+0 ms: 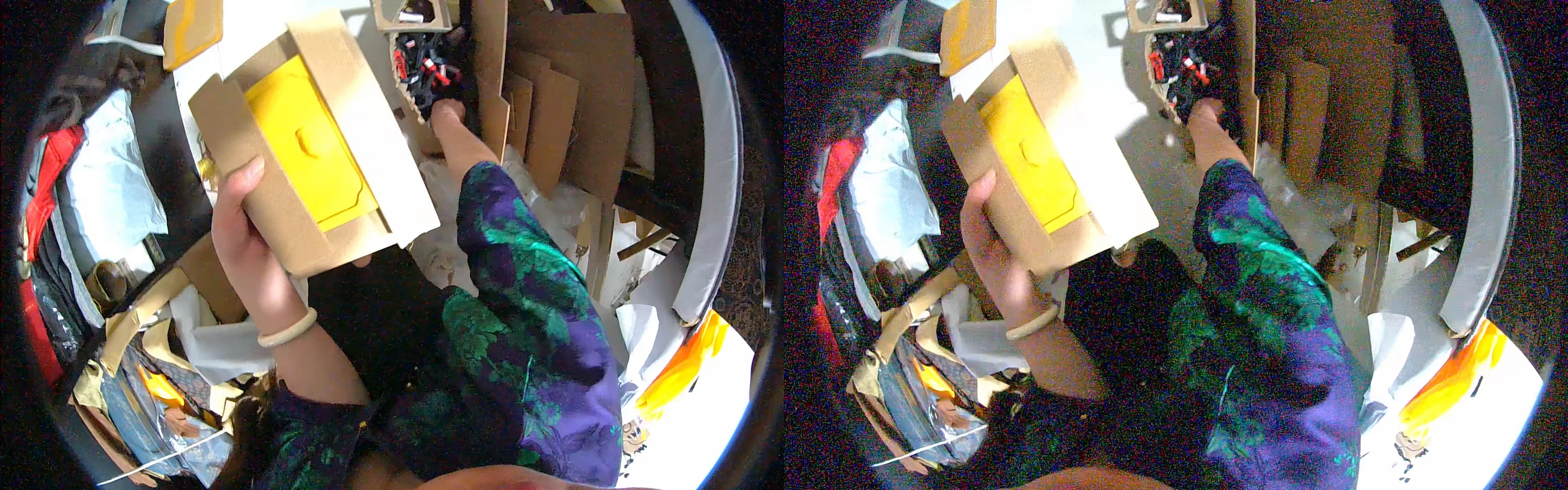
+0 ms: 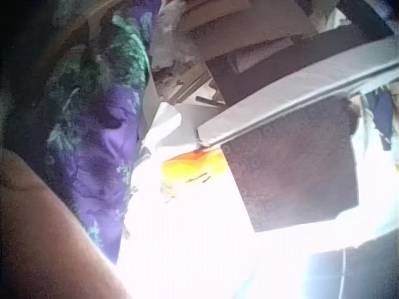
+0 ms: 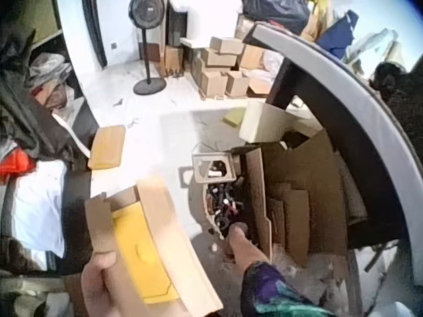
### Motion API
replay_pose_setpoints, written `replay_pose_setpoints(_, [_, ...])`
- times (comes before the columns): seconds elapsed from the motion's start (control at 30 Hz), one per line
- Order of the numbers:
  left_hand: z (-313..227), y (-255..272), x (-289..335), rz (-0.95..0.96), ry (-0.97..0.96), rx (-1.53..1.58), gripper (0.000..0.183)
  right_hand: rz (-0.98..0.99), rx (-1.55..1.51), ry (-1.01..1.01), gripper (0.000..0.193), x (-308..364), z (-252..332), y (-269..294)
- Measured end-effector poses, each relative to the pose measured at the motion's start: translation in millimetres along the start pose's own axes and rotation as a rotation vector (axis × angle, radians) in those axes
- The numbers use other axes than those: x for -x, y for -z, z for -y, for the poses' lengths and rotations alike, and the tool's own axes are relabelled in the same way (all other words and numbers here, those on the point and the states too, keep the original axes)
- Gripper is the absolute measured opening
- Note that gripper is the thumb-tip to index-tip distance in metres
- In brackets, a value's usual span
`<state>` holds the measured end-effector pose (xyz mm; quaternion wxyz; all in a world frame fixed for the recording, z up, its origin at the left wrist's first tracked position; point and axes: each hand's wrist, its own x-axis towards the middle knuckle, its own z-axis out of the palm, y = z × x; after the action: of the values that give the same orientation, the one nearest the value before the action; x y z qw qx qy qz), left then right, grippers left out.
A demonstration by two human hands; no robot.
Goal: The person assembles a small cardboard box by inserting a yellow insert and attaching side flaps. They use a staple gun to secure the flaps and handle additional cardboard pieces from a nearby container.
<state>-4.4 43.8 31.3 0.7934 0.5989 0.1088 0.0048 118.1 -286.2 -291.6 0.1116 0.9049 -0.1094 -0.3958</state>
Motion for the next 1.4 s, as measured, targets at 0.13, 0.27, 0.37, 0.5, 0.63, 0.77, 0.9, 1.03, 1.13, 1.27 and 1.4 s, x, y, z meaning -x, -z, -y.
replay_pose_setpoints(0.13, [13, 15, 8, 0.070, -0.296, -0.372, 0.036, -0.106, 0.045, 0.001, 0.027, 28, -8, 12])
replay_pose_setpoints(0.27, [9, 11, 9, 0.067, -0.262, -0.265, 0.043, -0.157, -0.070, 0.007, 0.035, 58, -41, 67])
replay_pose_setpoints(0.37, [-4, 0, -1, 0.023, -0.065, -0.029, 0.044, -0.193, -0.229, 0.017, 0.031, 82, -70, 121])
replay_pose_setpoints(0.5, [-13, -7, -12, -0.056, 0.203, 0.345, 0.045, -0.350, -0.144, 0.085, 0.022, 77, -111, 153])
replay_pose_setpoints(0.63, [-23, -18, -4, -0.077, 0.183, 0.367, 0.047, -0.470, -0.200, 0.065, 0.023, 58, -124, 147])
replay_pose_setpoints(0.77, [-11, -4, -25, -0.199, 0.420, 0.355, 0.048, -0.449, -0.233, -0.022, 0.026, 68, -114, 152])
replay_pose_setpoints(0.9, [-10, -8, -24, -0.223, 0.419, 0.318, 0.054, -0.383, -0.516, 0.040, 0.028, 87, -105, 156])
replay_pose_setpoints(1.03, [7, 7, -38, 0.056, 0.402, 0.288, 0.053, -0.440, -1.347, 0.180, 0.053, 146, -79, 146])
replay_pose_setpoints(1.13, [6, 12, -35, 0.140, 0.385, 0.306, 0.052, -0.644, -1.678, 0.406, 0.094, 224, -48, 165])
replay_pose_setpoints(1.27, [18, 18, -37, 0.214, 0.423, 0.220, 0.047, -0.715, -1.665, 0.742, 0.088, 296, -57, 210])
replay_pose_setpoints(1.4, [12, 5, -34, 0.278, 0.454, 0.184, 0.043, -0.338, -1.692, 1.116, 0.092, 327, -55, 270])
